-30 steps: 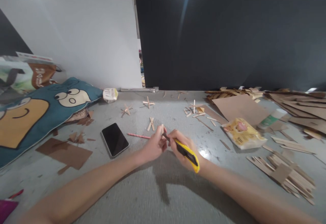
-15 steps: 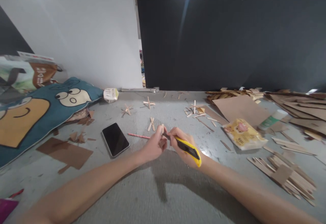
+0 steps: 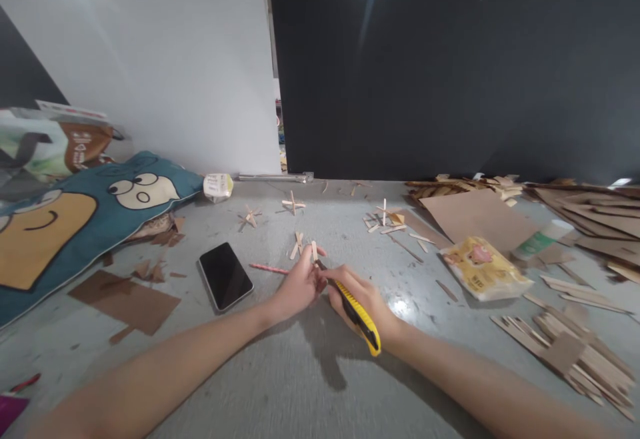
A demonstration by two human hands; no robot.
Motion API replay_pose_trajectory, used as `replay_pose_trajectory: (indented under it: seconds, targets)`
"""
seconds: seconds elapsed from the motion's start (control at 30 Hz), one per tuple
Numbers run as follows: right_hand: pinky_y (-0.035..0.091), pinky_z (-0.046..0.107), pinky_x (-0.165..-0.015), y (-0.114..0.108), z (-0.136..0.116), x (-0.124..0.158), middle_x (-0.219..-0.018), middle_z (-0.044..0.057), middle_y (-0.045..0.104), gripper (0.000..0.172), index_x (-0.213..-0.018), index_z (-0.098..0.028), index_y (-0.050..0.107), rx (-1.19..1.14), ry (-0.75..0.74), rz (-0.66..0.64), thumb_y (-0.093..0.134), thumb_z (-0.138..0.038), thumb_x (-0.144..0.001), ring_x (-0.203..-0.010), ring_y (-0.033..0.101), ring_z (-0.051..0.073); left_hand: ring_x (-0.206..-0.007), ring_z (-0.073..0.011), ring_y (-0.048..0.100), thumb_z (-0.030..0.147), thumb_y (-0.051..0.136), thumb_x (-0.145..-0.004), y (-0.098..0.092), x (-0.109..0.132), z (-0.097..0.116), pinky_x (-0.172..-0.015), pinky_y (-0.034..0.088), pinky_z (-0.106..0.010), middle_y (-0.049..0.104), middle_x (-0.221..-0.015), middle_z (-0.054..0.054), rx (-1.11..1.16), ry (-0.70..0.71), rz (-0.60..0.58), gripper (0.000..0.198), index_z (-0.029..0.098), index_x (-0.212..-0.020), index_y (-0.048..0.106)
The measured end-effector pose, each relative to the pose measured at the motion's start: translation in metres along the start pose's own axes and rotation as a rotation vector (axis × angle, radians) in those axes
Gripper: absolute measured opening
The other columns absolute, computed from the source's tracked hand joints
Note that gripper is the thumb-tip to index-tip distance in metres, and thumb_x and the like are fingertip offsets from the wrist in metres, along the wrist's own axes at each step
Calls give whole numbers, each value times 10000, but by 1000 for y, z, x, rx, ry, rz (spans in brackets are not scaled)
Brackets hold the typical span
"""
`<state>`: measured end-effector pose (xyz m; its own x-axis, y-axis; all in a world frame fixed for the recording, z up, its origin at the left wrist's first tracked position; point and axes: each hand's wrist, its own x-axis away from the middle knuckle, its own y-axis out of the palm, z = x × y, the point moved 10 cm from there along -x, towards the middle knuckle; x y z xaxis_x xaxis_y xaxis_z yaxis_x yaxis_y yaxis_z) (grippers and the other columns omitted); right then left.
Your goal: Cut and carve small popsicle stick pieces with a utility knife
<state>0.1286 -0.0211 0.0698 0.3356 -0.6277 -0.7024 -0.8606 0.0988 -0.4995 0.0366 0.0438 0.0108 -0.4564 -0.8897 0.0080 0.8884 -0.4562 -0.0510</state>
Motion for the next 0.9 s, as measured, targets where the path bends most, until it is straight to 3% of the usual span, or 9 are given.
replay_pose_trajectory:
  seconds: [0.13, 0.27, 0.53, 0.73, 0.9]
  targets:
    - [605, 259, -704, -4, -5, 1, -939, 60, 708, 177, -1186, -236, 577, 62, -21, 8, 520, -200, -1022, -776, 737, 175, -472, -88, 374, 487, 581, -950, 1, -1, -3, -450, 285, -209, 467, -693, 70, 30, -7, -7, 344, 245, -1100, 388]
    - [604, 260, -691, -17, 1, 4, -899, 50, 735, 125, -1121, -236, 605, 49, 62, 103, 513, -224, -1039, -733, 739, 172, -497, -99, 368, 590, 539, -983, 8, -1, 2, -484, 301, -221, 451, -666, 67, -15, 42, -51, 385, 237, -1074, 416]
    - [542, 221, -630, -31, 1, -6, -777, 28, 740, 251, -1010, -211, 693, 20, 152, 119, 472, -319, -1059, -632, 705, 133, -588, -134, 426, 512, 519, -1013, 4, 0, 5, -568, 342, -248, 477, -706, 28, -201, 146, -22, 298, 216, -1036, 500]
    - [487, 262, -563, -40, 31, -14, -577, 1, 623, 412, -879, -190, 748, -146, 428, 98, 513, -494, -1027, -506, 580, 137, -545, -131, 396, 446, 496, -1006, 4, -6, -6, -541, 341, -238, 433, -650, 56, -219, 97, -51, 306, 195, -1180, 522]
    - [408, 256, -476, -33, 60, -9, -608, 9, 612, 492, -837, -193, 707, -444, 590, 180, 534, -633, -974, -495, 501, 134, -502, -104, 345, 361, 534, -966, 8, -6, -7, -506, 309, -222, 411, -627, 75, -173, 56, -75, 155, 220, -1011, 485]
